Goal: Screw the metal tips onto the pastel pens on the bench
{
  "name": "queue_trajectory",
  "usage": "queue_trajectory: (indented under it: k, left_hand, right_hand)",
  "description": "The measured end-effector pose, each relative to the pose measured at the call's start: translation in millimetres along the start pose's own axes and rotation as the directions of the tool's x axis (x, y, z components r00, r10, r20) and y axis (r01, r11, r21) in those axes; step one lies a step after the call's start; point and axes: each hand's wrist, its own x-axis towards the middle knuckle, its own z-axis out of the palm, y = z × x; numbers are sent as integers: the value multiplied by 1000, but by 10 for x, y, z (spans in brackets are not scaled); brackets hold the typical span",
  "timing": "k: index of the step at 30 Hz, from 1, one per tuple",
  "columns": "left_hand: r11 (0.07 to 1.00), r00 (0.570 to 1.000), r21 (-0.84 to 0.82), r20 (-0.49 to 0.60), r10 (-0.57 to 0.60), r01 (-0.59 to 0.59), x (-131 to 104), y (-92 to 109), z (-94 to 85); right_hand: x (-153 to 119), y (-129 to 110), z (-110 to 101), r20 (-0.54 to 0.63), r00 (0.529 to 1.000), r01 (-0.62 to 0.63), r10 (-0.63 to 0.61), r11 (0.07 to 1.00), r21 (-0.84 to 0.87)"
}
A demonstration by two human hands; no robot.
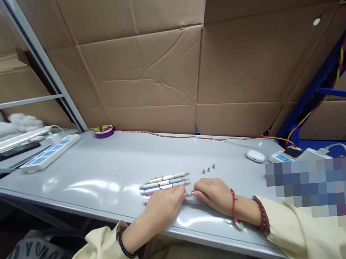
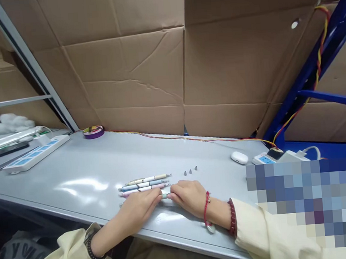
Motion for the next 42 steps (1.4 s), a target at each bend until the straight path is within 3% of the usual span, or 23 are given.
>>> queue_trajectory:
  k: [8,18,26,30,32,34,37,42]
  left_hand:
    - [1000,998,-3,-69,17,-17,-4,-16,9]
    - [1000,996,-18,-88,13,-15,-7,-5,-8]
    - [1000,997,-3,-75,-21,21,-13,-6,9]
    - [1000,994,-15,-109,-18,16,-18,-23,17]
    - [1000,991,-17,-134,-24,22,-26,-32,15]
    - [1000,988,-18,-152,-22,19,-34,-35,8]
    - [1000,986,-26,-163,-21,17,-33,-24,-11]
    - [1000,985,-23,-173,-15,11,2,-6,-31]
  right_hand:
    - [-10,1,-2,-214,973,111,-88,989,98]
    - [-1,-18,-31,-200,968,175,-153,979,102]
    - [-39,17,15,-226,927,339,-299,927,163]
    - [-38,9,21,-310,898,385,-313,899,209]
    - [-27,32,-5,-360,902,341,-238,904,258]
    - [-10,102,-49,-388,917,222,-97,930,293]
    - [18,290,-129,-416,903,22,106,957,290]
    - [-16,546,-207,-403,879,-176,254,960,219]
